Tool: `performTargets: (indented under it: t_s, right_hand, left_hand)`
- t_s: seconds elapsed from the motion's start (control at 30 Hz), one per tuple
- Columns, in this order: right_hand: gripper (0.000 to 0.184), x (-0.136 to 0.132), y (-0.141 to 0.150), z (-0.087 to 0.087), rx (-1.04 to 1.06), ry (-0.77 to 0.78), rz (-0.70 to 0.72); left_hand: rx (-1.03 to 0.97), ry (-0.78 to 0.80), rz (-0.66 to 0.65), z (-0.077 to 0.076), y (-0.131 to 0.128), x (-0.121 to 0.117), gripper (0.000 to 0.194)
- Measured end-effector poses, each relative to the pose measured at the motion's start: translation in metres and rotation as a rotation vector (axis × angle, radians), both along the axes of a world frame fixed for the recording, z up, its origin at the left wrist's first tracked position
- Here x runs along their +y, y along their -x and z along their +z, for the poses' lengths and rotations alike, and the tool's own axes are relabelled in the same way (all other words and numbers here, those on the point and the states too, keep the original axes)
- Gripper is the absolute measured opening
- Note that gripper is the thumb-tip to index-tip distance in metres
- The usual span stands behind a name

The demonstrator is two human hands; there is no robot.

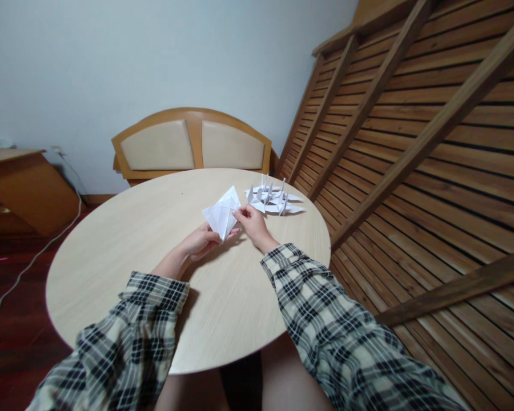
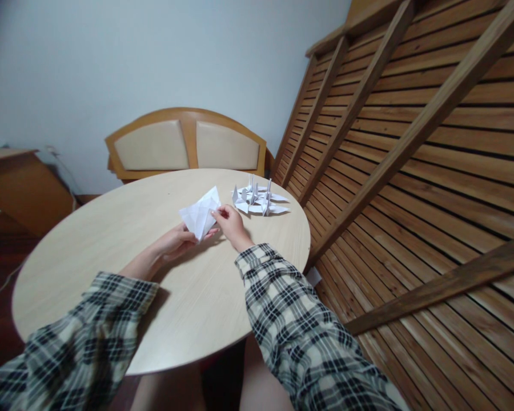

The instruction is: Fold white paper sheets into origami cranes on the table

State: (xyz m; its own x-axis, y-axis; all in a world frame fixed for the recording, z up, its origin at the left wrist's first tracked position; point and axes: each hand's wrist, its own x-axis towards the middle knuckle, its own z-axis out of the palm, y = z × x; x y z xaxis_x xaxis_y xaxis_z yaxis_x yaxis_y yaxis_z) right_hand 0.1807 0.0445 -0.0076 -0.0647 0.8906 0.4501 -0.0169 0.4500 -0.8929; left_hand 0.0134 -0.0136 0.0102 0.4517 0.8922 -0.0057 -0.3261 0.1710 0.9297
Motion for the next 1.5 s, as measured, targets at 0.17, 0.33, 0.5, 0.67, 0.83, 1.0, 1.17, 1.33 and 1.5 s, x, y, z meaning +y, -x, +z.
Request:
performTargets:
  t_s: [0.17,0.33,0.5,0.67,0.83,1.0,1.17,1.33,1.5]
  right_hand:
    - [0.017,0.0,0.0,0.002,-0.021,-0.01,-0.061]
    - [0.018,-0.002,0.0,0.004,-0.008,-0.027,-0.078]
    - [0.028,-0.005,0.0,0.003,0.076,-0.003,-0.062]
    - [0.053,-0.009,0.002,0.006,0.228,0.198,-0.042]
    - [0.039,-0.014,0.006,0.009,0.279,0.329,0.152]
    - [0.041,-0.016,0.006,0.009,0.26,0.304,0.106]
    - [0.04,-0.013,0.004,0.008,0.203,0.274,0.029]
    - [0.039,-0.009,0.002,0.006,0.24,0.249,-0.008]
    - [0.044,-0.002,-0.001,0.002,0.276,0.244,-0.072]
  left_hand:
    - [-0.05,-0.011,-0.03,0.003,-0.001,-0.004,0.053]
    - [0.039,-0.05,0.056,-0.001,-0.005,-0.004,0.037]
    - [0.139,-0.062,0.138,-0.005,-0.007,-0.002,0.024]
    - [0.156,-0.067,0.193,-0.005,-0.007,0.001,0.028]
    - [0.169,-0.087,0.174,-0.004,-0.006,-0.001,0.032]
    - [0.218,-0.11,0.175,-0.002,-0.007,-0.003,0.035]
    - [0.192,-0.125,0.132,-0.003,-0.008,-0.004,0.035]
    - [0.19,-0.091,0.054,-0.002,-0.008,-0.007,0.034]
    - [0.242,-0.132,0.095,0.002,-0.007,-0.007,0.02]
